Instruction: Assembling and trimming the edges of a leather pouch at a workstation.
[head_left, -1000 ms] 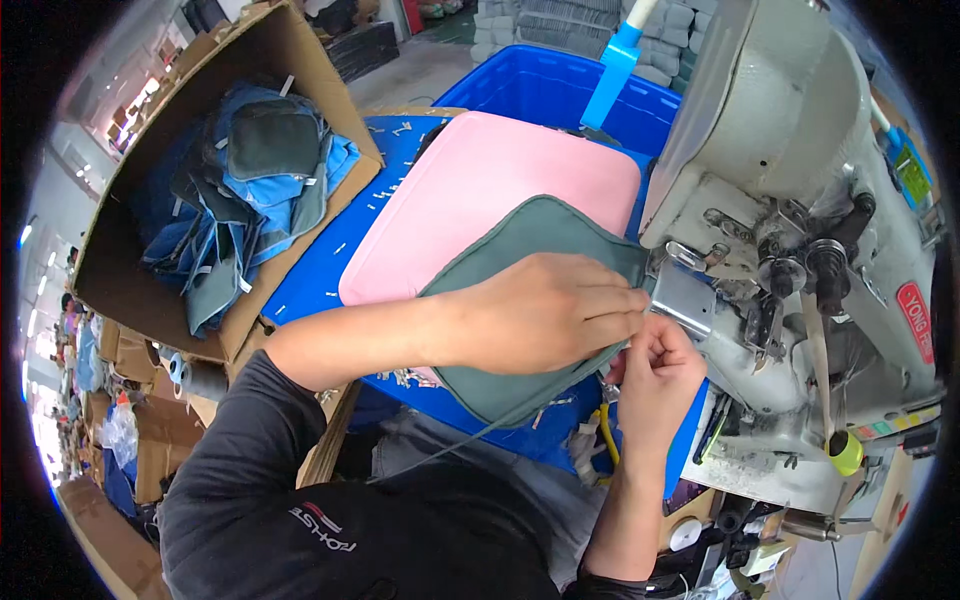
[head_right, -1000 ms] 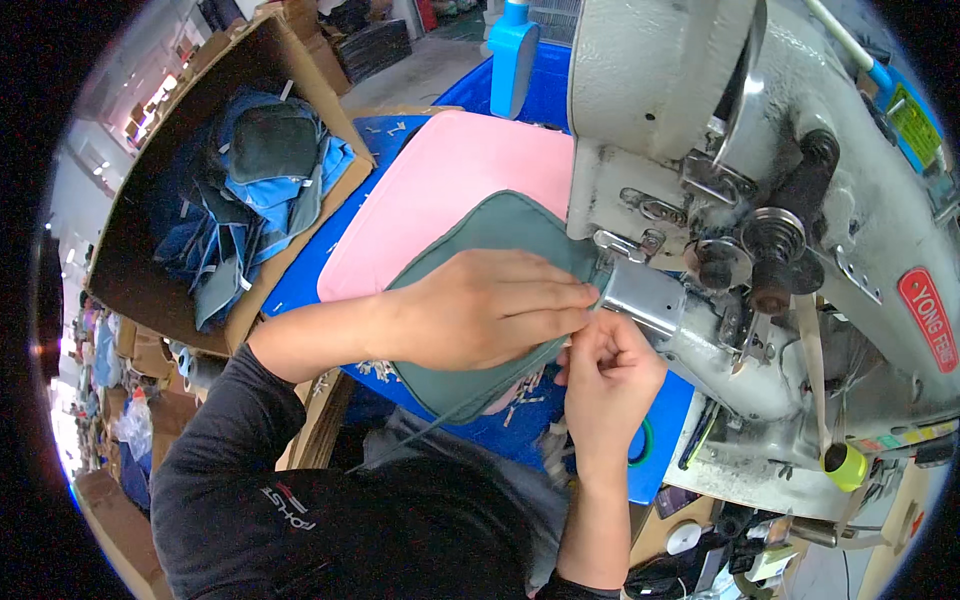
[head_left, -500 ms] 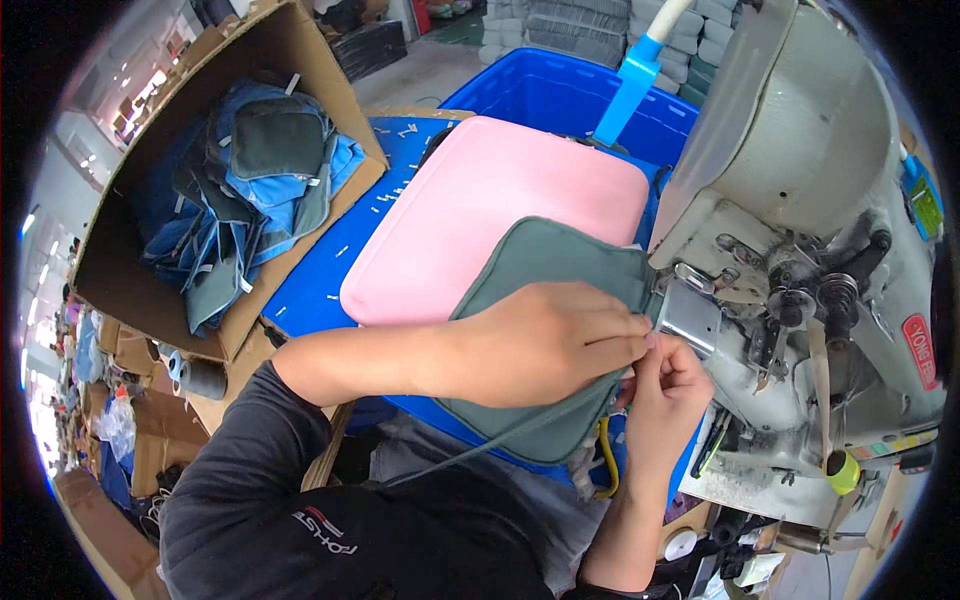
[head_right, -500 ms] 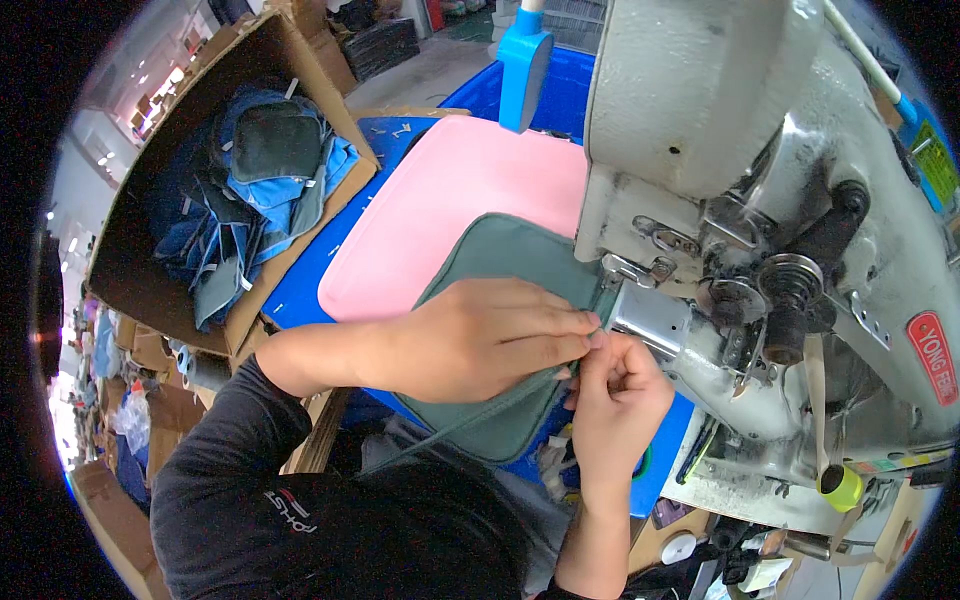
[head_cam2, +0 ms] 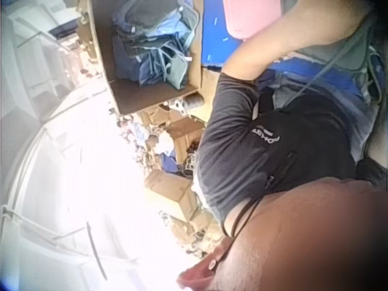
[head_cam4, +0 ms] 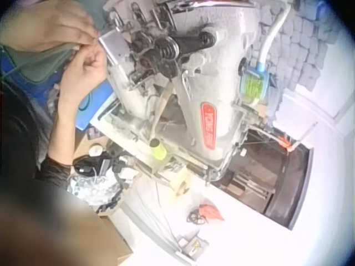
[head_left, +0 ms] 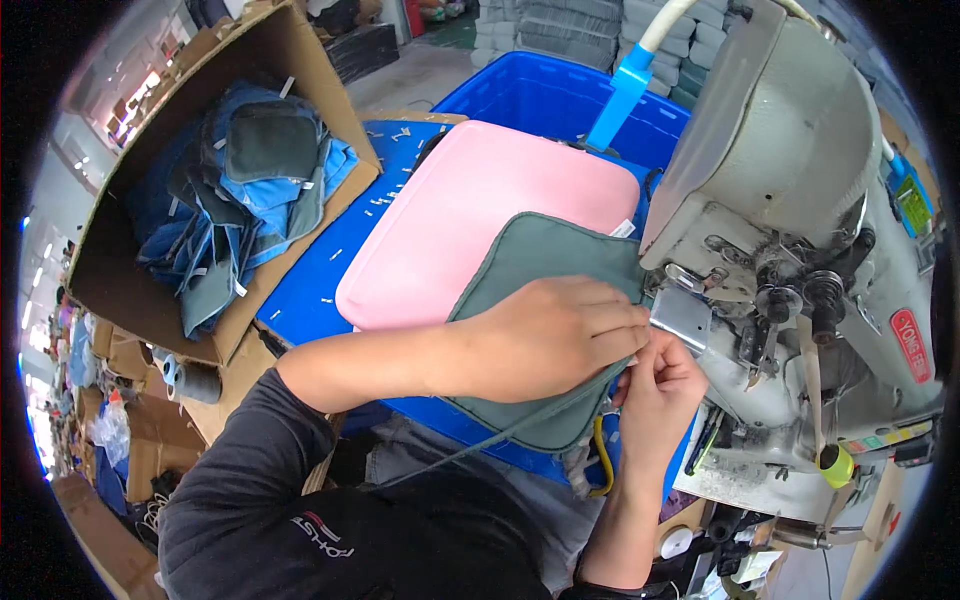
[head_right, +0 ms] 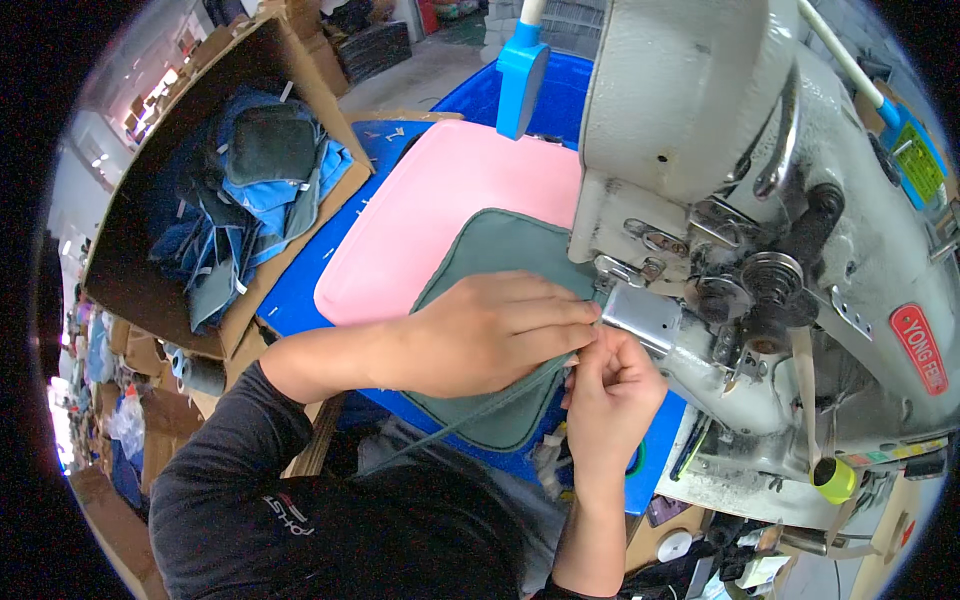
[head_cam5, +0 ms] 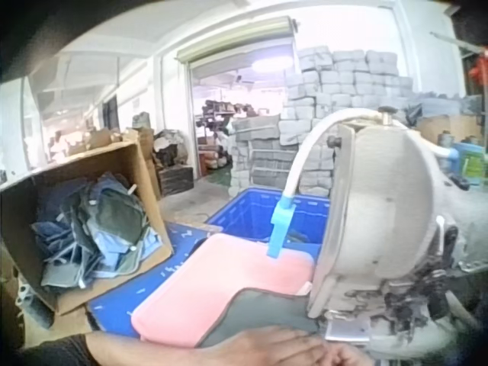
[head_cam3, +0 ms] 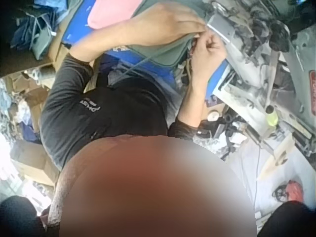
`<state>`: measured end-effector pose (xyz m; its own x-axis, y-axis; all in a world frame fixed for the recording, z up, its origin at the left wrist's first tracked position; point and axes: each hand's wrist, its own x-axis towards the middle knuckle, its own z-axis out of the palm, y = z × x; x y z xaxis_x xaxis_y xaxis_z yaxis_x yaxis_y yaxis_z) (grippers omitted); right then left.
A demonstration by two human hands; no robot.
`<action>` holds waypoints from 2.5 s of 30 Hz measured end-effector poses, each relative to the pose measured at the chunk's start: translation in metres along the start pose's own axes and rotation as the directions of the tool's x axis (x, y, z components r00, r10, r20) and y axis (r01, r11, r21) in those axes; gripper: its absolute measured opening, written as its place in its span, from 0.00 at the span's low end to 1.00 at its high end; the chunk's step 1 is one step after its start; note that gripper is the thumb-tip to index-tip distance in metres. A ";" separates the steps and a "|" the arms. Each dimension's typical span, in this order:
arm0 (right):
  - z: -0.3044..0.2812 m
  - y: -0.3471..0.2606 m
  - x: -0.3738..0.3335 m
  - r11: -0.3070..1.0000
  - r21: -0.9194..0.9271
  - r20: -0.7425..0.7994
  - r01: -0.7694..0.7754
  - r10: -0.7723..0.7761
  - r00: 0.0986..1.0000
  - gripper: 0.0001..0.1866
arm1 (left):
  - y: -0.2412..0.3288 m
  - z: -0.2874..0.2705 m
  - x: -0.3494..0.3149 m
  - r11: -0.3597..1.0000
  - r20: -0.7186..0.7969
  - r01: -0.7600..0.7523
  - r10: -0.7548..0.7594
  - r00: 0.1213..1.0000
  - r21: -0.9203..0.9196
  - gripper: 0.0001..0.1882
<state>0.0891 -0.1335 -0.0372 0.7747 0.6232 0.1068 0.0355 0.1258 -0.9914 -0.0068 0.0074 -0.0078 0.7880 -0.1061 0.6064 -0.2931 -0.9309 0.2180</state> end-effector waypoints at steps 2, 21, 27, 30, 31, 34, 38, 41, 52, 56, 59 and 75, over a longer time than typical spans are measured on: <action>-0.002 0.000 -0.002 1.000 -0.015 0.003 -0.008 0.008 1.000 0.09 | 0.002 0.000 0.000 1.000 -0.005 -0.013 0.013 1.000 0.011 0.14; 0.018 0.016 -0.013 0.995 0.051 -0.051 0.084 -0.082 0.995 0.10 | 0.017 -0.016 0.012 0.983 -0.012 0.179 -0.180 0.984 -0.045 0.12; 0.025 0.015 -0.021 0.999 0.007 -0.053 0.042 -0.042 0.998 0.09 | 0.013 -0.016 0.007 0.964 -0.001 0.213 -0.216 0.976 -0.157 0.12; 0.028 0.018 -0.018 0.994 -0.029 -0.066 0.110 -0.111 0.992 0.09 | 0.014 -0.012 0.005 0.986 0.017 0.141 -0.140 0.990 -0.091 0.13; 0.028 0.019 -0.018 0.990 -0.033 -0.061 0.135 -0.137 0.989 0.08 | 0.013 -0.012 0.004 0.988 0.040 0.134 -0.132 0.990 -0.071 0.12; 0.026 0.012 -0.019 0.981 -0.124 -0.036 0.149 -0.155 0.987 0.08 | 0.013 -0.010 0.002 0.992 0.060 0.118 -0.115 0.992 -0.038 0.12; 0.025 0.011 -0.018 0.969 -0.163 -0.026 0.184 -0.191 0.981 0.07 | 0.014 -0.010 0.005 0.998 0.030 0.061 -0.061 0.998 -0.005 0.14; 0.024 0.013 -0.018 0.962 -0.200 -0.017 0.185 -0.192 0.981 0.06 | 0.016 -0.013 0.006 0.996 0.049 0.083 -0.082 0.995 -0.025 0.14; 0.021 0.010 -0.018 0.969 -0.182 -0.012 0.167 -0.172 0.985 0.04 | 0.021 -0.013 0.005 0.944 0.009 0.229 -0.234 0.972 -0.236 0.12; 0.020 0.013 -0.014 0.966 -0.181 -0.020 0.185 -0.192 0.981 0.04 | 0.020 -0.008 0.004 0.972 0.013 0.184 -0.184 0.983 -0.149 0.13; 0.019 0.015 -0.012 0.958 -0.194 -0.005 0.212 -0.218 0.976 0.04 | 0.018 -0.007 0.007 0.986 0.013 0.132 -0.132 0.991 -0.100 0.13; 0.016 0.009 -0.021 0.976 -0.173 -0.016 0.136 -0.140 0.990 0.06 | 0.010 -0.008 -0.006 0.856 -0.002 0.309 -0.341 0.940 -0.415 0.12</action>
<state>0.0629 -0.1334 -0.0468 0.7721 0.5869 0.2436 0.2485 0.0740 -0.9658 -0.0185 0.0019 -0.0035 0.8396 0.2183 0.4974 -0.2318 -0.6842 0.6915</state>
